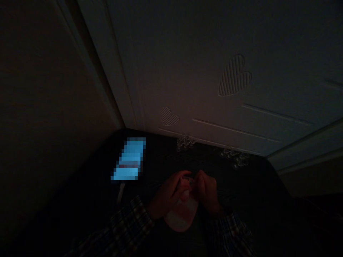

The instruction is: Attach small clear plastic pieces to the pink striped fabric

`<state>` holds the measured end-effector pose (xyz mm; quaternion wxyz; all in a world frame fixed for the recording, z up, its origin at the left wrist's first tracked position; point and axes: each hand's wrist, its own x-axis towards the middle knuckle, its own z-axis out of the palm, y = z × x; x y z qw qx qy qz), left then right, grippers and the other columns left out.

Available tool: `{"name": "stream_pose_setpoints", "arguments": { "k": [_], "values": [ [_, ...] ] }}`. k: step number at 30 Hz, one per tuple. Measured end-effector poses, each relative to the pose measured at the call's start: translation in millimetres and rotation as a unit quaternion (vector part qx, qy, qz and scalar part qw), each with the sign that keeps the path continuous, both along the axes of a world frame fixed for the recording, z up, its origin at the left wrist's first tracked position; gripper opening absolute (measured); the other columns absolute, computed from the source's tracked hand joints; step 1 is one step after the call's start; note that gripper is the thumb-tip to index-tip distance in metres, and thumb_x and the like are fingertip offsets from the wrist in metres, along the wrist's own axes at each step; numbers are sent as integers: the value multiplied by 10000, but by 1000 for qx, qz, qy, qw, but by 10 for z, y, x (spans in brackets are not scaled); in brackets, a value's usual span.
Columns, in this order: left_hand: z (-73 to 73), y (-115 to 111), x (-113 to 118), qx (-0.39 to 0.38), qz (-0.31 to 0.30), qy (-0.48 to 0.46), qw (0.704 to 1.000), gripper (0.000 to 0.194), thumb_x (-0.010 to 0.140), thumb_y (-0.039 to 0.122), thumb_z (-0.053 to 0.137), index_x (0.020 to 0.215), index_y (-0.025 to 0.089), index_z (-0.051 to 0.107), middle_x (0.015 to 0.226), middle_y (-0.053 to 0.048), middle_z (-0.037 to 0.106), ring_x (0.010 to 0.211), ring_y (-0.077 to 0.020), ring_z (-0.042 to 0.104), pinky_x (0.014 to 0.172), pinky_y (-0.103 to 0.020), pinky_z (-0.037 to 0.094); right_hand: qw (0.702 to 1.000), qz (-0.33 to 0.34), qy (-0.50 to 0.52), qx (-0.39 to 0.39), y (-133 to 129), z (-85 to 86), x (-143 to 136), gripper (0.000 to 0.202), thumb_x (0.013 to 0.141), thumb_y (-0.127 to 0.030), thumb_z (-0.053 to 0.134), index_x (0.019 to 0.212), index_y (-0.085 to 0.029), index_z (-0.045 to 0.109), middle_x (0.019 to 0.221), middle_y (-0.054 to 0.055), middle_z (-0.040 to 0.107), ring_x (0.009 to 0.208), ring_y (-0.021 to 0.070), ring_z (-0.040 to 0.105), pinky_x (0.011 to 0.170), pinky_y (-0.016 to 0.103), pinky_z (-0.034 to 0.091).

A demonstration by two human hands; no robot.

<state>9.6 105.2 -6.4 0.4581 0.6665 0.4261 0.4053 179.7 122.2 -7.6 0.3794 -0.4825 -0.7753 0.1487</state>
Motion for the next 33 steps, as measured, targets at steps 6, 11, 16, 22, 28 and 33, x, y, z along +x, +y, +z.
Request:
{"name": "stream_pose_setpoints", "arguments": {
  "k": [6, 11, 16, 22, 28, 33],
  "values": [
    [29, -21, 5, -25, 3, -1, 1000, 377, 870, 301, 434, 1238, 225, 469, 1058, -54, 610, 965, -191, 561, 883, -320, 412, 1000, -7, 4, -15, -1, -8, 8, 297, 903, -208, 296, 649, -185, 447, 518, -30, 466, 454, 83, 461, 468, 211, 311],
    [60, -19, 19, -20, 17, -16, 1000, 408, 848, 315, 480, 1247, 228, 468, 1159, -59, 575, 1050, -203, 527, 933, -330, 386, 1000, -14, 11, -7, 7, -11, 13, 296, 897, -201, 287, 651, -187, 451, 529, -27, 481, 462, 87, 463, 463, 210, 315],
    [56, -11, 2, -4, 41, -31, 999, 389, 857, 292, 468, 1243, 245, 466, 1155, -51, 571, 1053, -194, 525, 934, -323, 384, 1000, -3, -24, 13, 8, -24, 8, 281, 892, -191, 304, 649, -187, 446, 525, -30, 477, 450, 84, 443, 462, 214, 297],
    [77, 31, -13, 18, 53, -19, 998, 386, 821, 263, 525, 1204, 241, 488, 1110, -52, 578, 1028, -199, 533, 913, -333, 397, 998, 31, -47, 18, 1, -26, 7, 263, 896, -203, 323, 705, -176, 502, 565, -21, 509, 466, 83, 428, 483, 216, 295],
    [38, 13, 0, 35, 28, 5, 999, 472, 780, 255, 586, 1231, 240, 448, 1198, -64, 545, 1085, -213, 513, 939, -342, 390, 999, 5, -38, 35, 13, 5, 8, 309, 900, -199, 298, 639, -176, 463, 526, -27, 471, 443, 80, 402, 460, 217, 275],
    [-28, 11, 11, 14, 2, 28, 1000, 498, 787, 261, 577, 1259, 247, 420, 1241, -49, 532, 1108, -201, 506, 953, -334, 388, 999, 8, -40, 32, 12, 34, -3, 309, 903, -195, 303, 638, -178, 461, 524, -32, 466, 443, 75, 404, 454, 210, 274]
  ]
}}
